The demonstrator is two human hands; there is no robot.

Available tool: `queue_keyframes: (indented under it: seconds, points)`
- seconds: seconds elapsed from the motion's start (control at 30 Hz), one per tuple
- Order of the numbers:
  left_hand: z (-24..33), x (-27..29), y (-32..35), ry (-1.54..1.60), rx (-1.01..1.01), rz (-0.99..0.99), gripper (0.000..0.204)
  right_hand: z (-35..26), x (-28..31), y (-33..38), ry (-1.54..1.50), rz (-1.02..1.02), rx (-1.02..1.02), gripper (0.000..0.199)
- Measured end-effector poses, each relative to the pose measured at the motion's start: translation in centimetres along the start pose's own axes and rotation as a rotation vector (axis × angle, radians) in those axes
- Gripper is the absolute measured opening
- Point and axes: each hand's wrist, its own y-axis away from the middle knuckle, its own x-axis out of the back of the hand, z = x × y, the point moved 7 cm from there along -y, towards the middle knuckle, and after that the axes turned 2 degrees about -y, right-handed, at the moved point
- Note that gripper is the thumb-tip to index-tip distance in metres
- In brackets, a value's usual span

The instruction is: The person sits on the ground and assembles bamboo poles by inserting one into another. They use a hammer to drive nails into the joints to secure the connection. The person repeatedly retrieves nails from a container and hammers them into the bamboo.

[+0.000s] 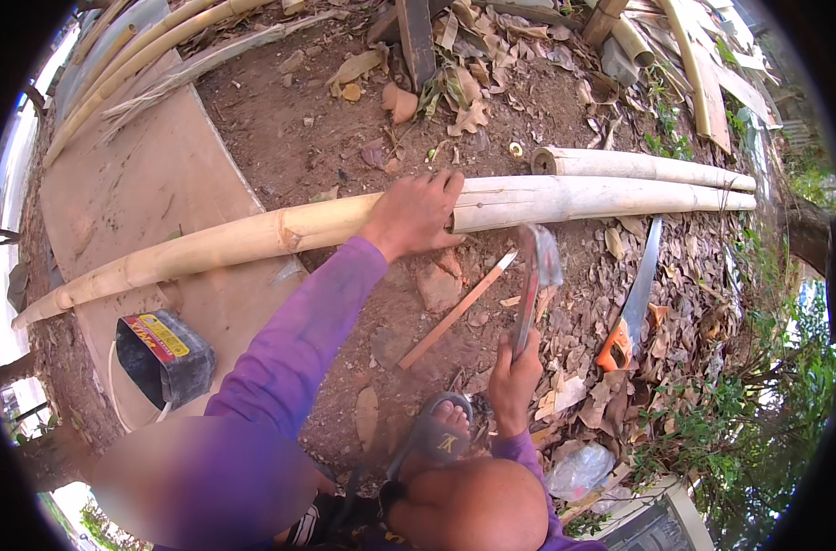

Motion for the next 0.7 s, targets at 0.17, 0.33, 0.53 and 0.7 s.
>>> queue_keyframes:
  seconds: [0.17,0.33,0.53,0.7]
  points:
    - [-0.8,0.2,0.1,0.192,0.119,-0.076,0.109,6.8,3.4,3.0,0.347,0.014,-0.073,0.041]
    - [-2.3,-1.0,-1.6,0.282,0.268,-0.298,0.114,9.9,3.9,5.6,0.445,-0.042,-0.017,0.049]
    - [-2.0,-1.4,-2.2,0.290,0.226,-0.298,0.101,7.8,2.5,3.5,0.356,-0.032,0.012,0.052]
    - [0.7,-1.9,0.4,0.137,0.217,-0.096,0.094,4.6,2.4,0.9,0.187,0.037,0.095,0.046]
